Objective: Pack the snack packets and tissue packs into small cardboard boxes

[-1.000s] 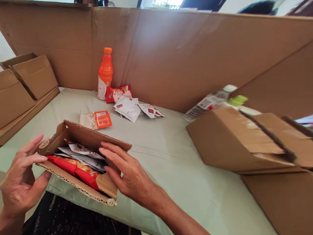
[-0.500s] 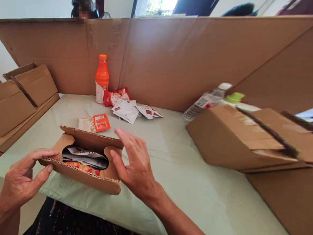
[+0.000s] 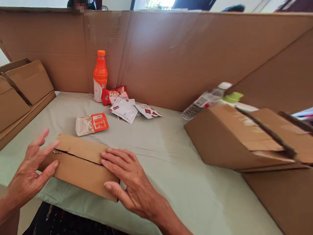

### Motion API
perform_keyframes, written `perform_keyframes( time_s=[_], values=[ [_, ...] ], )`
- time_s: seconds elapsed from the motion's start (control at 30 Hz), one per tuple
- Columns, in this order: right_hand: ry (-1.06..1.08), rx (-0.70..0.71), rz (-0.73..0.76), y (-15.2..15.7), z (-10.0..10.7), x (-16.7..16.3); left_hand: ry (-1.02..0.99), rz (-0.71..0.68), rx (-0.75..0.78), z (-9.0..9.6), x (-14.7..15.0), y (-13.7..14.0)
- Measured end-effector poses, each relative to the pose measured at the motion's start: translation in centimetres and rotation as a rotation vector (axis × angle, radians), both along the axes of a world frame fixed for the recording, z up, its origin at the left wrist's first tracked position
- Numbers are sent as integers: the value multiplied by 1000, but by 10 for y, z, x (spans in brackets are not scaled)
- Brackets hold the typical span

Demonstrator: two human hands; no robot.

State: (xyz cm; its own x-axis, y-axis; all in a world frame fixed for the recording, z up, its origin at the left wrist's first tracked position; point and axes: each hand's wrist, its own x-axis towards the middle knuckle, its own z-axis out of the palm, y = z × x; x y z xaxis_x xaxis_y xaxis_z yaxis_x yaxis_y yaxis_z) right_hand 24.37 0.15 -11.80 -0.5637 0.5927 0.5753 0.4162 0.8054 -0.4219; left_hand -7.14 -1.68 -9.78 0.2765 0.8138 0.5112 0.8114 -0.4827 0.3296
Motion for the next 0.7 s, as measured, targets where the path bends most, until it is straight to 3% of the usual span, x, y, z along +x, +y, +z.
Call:
perform_keyframes(
  time_s=[0.13, 0.33, 0.53, 0.7],
  values=[
    [-66, 18, -2, -6, -11, 0, 16, -179, -25, -1, -6, 5],
    [27, 44, -12, -8, -22, 2, -78, -141, -64, -2, -14, 8],
    [-40, 16, 48, -1, -28, 9, -123, -177, -46, -14, -14, 11],
    [-81, 131, 20, -8, -39, 10, -146, -250, -145, -14, -26, 6]
  ],
)
